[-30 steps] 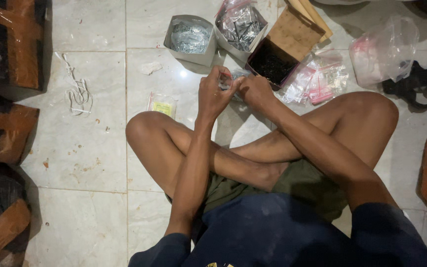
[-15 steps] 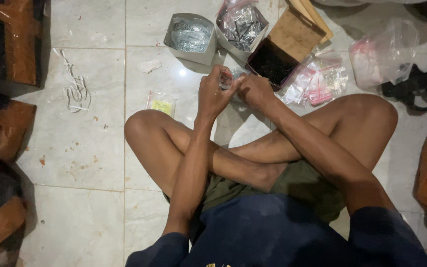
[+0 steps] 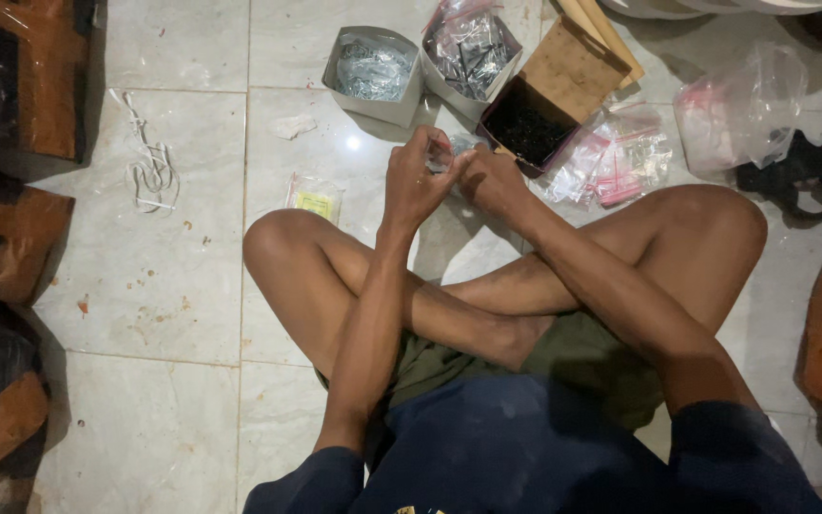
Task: The person sits cross-legged on the floor and repeatedly picks small metal fasteners from a cardboard box, placing them into a small clear plastic bag. The person handles the fasteners one at a time and occasionally adjusts the bag or box.
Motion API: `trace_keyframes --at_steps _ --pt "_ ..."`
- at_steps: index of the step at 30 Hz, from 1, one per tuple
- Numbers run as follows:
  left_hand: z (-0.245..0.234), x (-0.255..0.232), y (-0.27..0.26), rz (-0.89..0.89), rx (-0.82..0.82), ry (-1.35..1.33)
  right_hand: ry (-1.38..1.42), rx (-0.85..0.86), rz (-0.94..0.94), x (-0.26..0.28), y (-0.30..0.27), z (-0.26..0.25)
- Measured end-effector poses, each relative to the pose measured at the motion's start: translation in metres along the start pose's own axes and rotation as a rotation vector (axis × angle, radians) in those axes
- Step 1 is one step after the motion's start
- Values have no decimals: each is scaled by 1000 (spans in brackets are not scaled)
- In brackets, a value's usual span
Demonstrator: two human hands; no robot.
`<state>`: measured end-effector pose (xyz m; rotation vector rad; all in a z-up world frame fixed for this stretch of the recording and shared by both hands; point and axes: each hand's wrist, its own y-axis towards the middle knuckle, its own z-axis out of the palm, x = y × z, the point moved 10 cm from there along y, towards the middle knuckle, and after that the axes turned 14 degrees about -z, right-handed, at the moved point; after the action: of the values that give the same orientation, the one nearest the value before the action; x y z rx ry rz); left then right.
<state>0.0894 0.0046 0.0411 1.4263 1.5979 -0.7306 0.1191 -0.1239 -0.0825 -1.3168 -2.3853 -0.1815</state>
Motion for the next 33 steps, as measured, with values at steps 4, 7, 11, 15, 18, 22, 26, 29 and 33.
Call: trace_keyframes --at_steps 4,7,11,15,18,22,26,29,33 --pt "1 1 1 31 -12 20 -120 42 -4 -17 -7 -17" --pt "1 1 1 55 -34 24 -382 -15 -302 10 -16 -25" --pt "3 -1 2 59 -26 10 -168 2 -86 -20 -6 4" --pt "0 -4 0 38 -11 11 -39 28 41 -32 3 23" --pt "2 3 2 67 -22 36 94 11 81 -40 7 32" --pt "2 -4 0 57 13 -2 73 58 6 -31 3 12" --pt "1 -3 1 43 12 32 -74 111 -94 -21 -4 -15" --pt "0 -5 1 38 10 18 -58 164 -176 -20 -7 -27" --pt "1 -5 2 65 -3 6 142 192 -197 -5 -8 -57"
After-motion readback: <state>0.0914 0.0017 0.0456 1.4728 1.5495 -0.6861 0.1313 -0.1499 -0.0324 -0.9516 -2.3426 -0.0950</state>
